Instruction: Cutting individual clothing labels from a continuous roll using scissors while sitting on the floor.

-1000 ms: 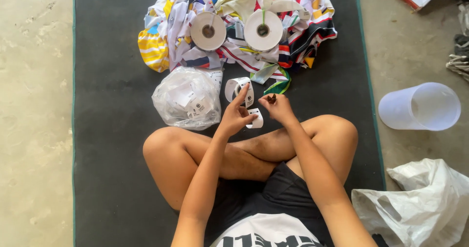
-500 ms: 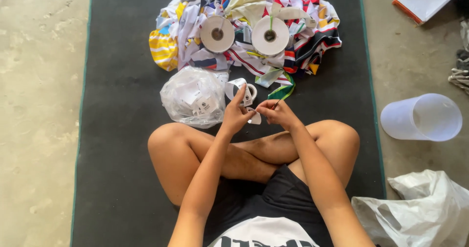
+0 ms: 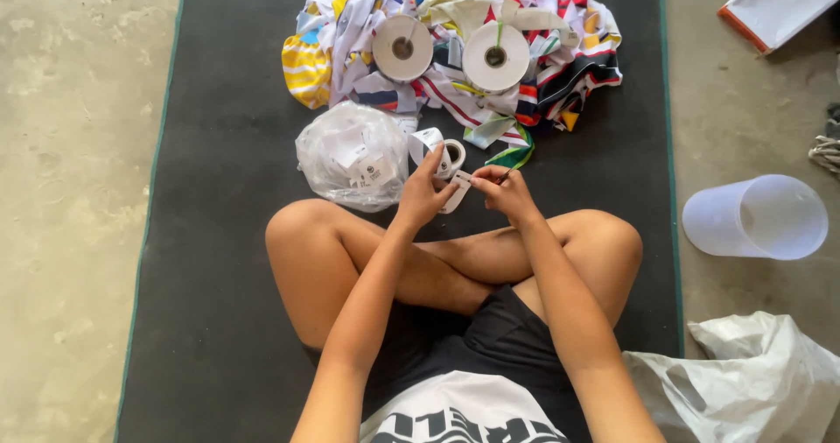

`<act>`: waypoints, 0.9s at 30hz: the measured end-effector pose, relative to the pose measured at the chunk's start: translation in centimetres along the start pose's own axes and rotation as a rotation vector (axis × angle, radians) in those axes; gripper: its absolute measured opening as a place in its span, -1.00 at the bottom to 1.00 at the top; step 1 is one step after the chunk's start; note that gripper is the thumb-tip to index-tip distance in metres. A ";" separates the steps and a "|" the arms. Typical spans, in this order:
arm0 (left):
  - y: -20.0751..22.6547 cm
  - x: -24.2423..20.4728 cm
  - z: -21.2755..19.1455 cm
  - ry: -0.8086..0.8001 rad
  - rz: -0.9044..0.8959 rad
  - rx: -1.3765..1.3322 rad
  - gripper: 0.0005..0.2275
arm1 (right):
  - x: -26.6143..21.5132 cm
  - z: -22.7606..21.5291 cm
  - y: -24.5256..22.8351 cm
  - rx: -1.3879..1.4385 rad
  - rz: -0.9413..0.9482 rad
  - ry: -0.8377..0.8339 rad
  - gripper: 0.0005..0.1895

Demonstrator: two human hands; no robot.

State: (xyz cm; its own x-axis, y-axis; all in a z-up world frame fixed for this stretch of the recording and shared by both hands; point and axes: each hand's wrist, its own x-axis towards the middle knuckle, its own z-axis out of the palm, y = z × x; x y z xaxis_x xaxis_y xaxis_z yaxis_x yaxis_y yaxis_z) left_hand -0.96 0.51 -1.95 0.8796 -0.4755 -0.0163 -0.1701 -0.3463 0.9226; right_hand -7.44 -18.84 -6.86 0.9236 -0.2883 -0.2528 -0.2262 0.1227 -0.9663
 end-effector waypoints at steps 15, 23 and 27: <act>-2.6 -0.4 0.1 -0.331 -0.205 0.525 -0.44 | -2.2 0.6 -3.6 -0.271 -0.464 0.257 -0.92; -5.6 0.5 1.8 -0.058 -0.378 -0.014 -0.61 | -2.6 1.5 -4.1 -0.297 -0.471 0.171 -0.91; -1.1 0.3 0.9 0.007 -0.407 -0.689 -0.34 | -2.6 1.7 -4.5 -0.179 -0.439 0.122 -0.94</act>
State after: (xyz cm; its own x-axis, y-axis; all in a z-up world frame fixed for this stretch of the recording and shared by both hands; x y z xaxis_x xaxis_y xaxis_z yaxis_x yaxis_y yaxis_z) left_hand -0.92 0.05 -3.31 0.8168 -0.4133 -0.4025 0.4753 0.0868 0.8755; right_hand -8.31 -16.98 -1.80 0.9033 -0.3863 0.1865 0.1165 -0.1976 -0.9733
